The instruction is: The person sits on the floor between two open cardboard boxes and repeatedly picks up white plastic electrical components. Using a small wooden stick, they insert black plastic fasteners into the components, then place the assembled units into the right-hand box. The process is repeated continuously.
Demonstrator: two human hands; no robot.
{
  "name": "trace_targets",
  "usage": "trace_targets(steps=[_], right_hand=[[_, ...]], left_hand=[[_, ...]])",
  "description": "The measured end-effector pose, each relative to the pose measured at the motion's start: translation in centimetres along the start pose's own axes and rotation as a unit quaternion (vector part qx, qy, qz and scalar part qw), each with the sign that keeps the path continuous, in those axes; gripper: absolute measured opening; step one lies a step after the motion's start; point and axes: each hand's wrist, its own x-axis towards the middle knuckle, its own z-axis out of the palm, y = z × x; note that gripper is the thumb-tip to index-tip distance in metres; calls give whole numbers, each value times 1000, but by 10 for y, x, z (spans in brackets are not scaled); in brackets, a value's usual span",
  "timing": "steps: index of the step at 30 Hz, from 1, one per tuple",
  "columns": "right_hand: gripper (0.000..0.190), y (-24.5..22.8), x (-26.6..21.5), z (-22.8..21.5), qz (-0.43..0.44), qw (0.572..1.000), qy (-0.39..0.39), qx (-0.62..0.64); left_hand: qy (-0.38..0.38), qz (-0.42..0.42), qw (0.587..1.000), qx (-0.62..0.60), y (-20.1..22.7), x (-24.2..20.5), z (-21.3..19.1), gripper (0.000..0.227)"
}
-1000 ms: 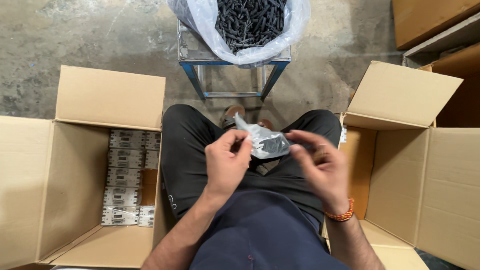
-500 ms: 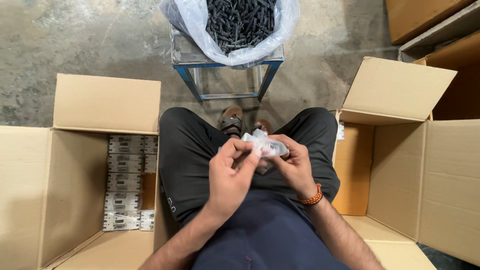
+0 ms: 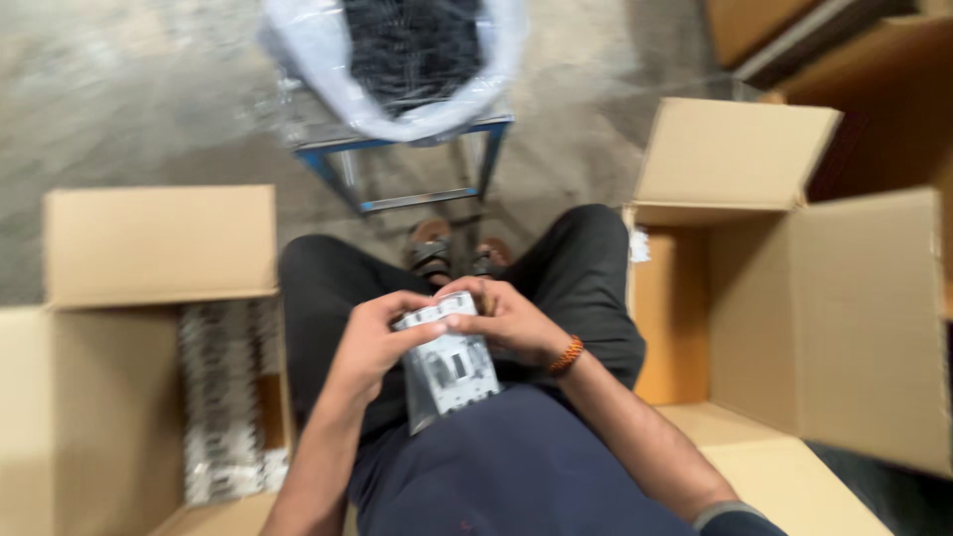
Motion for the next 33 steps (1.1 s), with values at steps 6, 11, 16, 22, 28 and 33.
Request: trace_targets(steps=[6,11,16,22,28,33], right_hand=[[27,2,-18,-10,-16,998,42,-52],[26,7,-41,-10,2,991,130,-20],[16,-16,-91,-69,-91,944,316,0],[21,-11,-185,-211,-157,778,600,102],[21,85,-171,-291,-37,695,706,130],[32,133,-111,-291,-22,726,594,345]], left_hand=[[49,-116,953,-275,-32,-3,24,39],[63,-96,956,-270,-27,-7,49,35],[66,-79,985,-142,-15,-5,63,29],[95,-77,990,-66,-21,-4,60,24],[128,-82,985,-83,-32,-9,46,22],[161,-33,983,-77,-33,-23,26,21]])
